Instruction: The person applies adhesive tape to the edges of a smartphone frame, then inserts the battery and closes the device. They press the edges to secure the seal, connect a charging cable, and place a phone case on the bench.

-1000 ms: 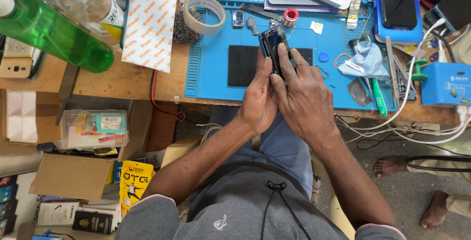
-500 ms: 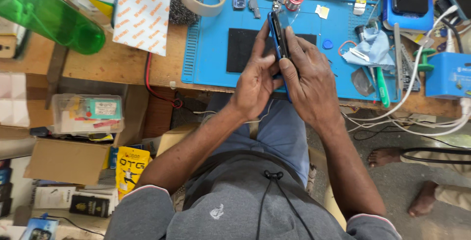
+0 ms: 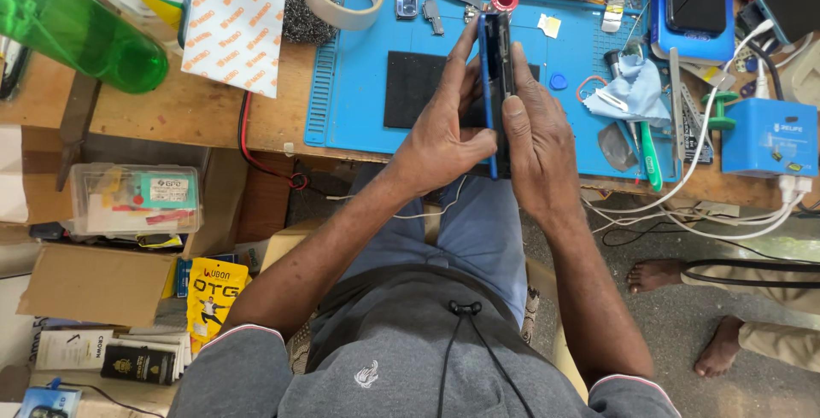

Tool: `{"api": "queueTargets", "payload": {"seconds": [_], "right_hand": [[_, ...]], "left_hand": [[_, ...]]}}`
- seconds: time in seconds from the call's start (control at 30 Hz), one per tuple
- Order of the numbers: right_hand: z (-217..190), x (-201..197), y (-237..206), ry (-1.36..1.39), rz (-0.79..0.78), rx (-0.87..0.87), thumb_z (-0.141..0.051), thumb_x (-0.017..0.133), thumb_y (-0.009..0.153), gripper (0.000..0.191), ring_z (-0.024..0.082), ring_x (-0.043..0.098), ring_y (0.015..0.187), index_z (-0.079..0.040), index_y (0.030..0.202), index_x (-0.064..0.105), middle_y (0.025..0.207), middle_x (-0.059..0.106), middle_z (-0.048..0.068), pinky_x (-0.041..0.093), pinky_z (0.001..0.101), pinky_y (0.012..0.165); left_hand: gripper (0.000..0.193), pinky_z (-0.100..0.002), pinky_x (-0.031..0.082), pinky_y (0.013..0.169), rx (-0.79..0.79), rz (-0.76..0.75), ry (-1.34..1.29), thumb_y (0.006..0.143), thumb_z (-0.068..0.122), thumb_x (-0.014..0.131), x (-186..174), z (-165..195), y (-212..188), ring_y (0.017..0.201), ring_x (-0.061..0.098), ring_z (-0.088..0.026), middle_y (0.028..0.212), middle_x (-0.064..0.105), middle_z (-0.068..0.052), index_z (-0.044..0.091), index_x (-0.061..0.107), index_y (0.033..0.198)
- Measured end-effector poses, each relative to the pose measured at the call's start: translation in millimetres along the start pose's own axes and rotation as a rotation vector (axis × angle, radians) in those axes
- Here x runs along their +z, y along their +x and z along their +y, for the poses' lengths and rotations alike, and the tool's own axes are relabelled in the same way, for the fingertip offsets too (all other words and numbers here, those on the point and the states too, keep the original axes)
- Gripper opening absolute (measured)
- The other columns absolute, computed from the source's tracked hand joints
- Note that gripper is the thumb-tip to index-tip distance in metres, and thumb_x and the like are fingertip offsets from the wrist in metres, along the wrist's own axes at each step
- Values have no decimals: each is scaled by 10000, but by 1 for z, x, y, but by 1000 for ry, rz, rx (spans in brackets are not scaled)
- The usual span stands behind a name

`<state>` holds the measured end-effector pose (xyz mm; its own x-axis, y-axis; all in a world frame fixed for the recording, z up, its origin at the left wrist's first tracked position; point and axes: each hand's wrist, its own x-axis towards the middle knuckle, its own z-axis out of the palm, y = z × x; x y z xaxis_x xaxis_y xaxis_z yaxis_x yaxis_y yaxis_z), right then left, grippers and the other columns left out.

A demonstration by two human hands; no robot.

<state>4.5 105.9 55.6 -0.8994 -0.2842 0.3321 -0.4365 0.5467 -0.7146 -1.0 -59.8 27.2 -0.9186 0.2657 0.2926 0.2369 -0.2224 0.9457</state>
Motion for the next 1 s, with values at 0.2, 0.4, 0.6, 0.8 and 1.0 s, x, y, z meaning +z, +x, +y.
{"api": "queueTargets", "payload": {"seconds": [0.2, 0.4, 0.6, 0.8, 1.0], "right_hand": [[5, 4, -3, -14, 33, -38, -388, 334, 1179, 567, 331, 558, 1330, -75, 1651, 298, 1459, 585, 199, 421, 437, 1145], [8, 16, -5, -138, 76, -68, -387, 344, 1188, 562, 338, 501, 1394, -59, 1643, 327, 1507, 546, 196, 351, 470, 1197], [11, 18, -5, -141, 74, -99, -409, 331, 1185, 572, 320, 499, 1399, -58, 1635, 343, 1520, 542, 184, 342, 473, 1202], [10, 18, -5, -137, 63, -77, -404, 357, 1177, 562, 308, 496, 1390, -67, 1626, 367, 1502, 545, 177, 359, 464, 1194], [2, 19, -2, -163, 55, -87, -373, 408, 1174, 545, 290, 524, 1319, -71, 1627, 380, 1470, 561, 164, 373, 447, 1146]], "left_hand": [[995, -534, 453, 1294, 275, 87, 263, 928, -130, 566, -1, -4, 2, 1524, 446, -406, 1621, 381, -264, 218, -36, 1640], [891, -437, 650, 1026, 304, 258, 561, 994, 25, 679, -1, -10, 9, 1169, 747, -375, 1323, 663, -258, 187, 72, 1627], [766, -391, 658, 865, 254, 242, 499, 1062, 82, 636, -5, -11, 9, 1042, 810, -325, 1307, 704, -265, 174, 115, 1616], [627, -517, 583, 1170, 278, 221, 447, 1137, 189, 521, -6, -15, 5, 1295, 680, -407, 1391, 655, -265, 189, 131, 1628], [591, -564, 424, 1320, 229, 190, 356, 1165, 229, 464, -8, -19, 1, 1523, 471, -400, 1640, 420, -209, 208, 127, 1649]]}}
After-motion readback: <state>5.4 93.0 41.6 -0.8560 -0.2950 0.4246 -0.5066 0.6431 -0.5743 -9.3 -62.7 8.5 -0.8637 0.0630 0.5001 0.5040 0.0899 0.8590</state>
